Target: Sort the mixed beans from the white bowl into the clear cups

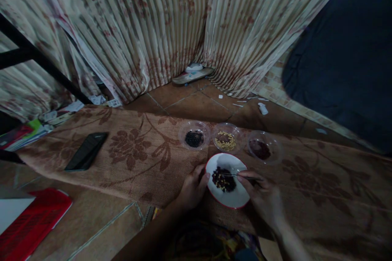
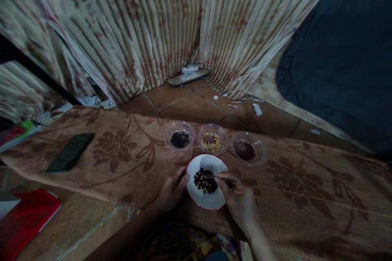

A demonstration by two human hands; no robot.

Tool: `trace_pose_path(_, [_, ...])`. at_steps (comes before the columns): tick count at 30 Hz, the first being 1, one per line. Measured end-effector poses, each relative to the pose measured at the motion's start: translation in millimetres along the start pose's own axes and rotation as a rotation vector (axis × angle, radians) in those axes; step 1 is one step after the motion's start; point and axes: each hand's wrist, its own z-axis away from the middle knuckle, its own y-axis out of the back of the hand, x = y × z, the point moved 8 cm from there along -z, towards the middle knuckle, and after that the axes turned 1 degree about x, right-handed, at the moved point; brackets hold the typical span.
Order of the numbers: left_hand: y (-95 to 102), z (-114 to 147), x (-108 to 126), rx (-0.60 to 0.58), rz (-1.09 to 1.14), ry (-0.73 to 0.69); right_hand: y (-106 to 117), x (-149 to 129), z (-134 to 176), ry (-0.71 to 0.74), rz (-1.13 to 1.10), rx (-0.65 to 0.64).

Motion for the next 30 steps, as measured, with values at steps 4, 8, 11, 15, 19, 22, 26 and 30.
trace_pose_path(4, [-0.6,0.1,-1.4,-0.002,0.002,0.011,-5.5,-0.9,-0.7,0.024,0.026,-0.032])
trace_pose_path(8, [-0.5,0.1,1.5,0.001,0.003,-0.016,-7.9,0.6,-0.8,0.036,0.02,-0.023])
trace_pose_path(11, [-0.2,0.1,1.9,0.006,-0.006,-0.019,-10.3,2.8,-0.1,0.043,0.014,-0.033])
trace_pose_path(15, [0.3,0.3,1.9,0.008,-0.012,-0.015,-11.3,1.5,0.2,0.05,0.028,-0.042])
trace_pose_path(19, [-0.6,0.7,1.1,-0.013,-0.021,-0.005,-10.5,-4.0,-0.2,0.078,0.041,-0.04])
trace_pose_path(22, [-0.4,0.8,0.3,-0.01,-0.021,-0.01,-9.8,-4.2,-0.6,0.082,0.054,-0.033])
trace_pose_path(26, [-1.1,0.6,-1.2,-0.008,-0.012,-0.012,-10.6,-0.6,-0.9,0.072,0.052,-0.04])
trace_pose_path(30, [-1.2,0.3,-2.1,0.002,-0.012,-0.007,-9.6,3.5,-0.8,0.057,0.04,-0.03])
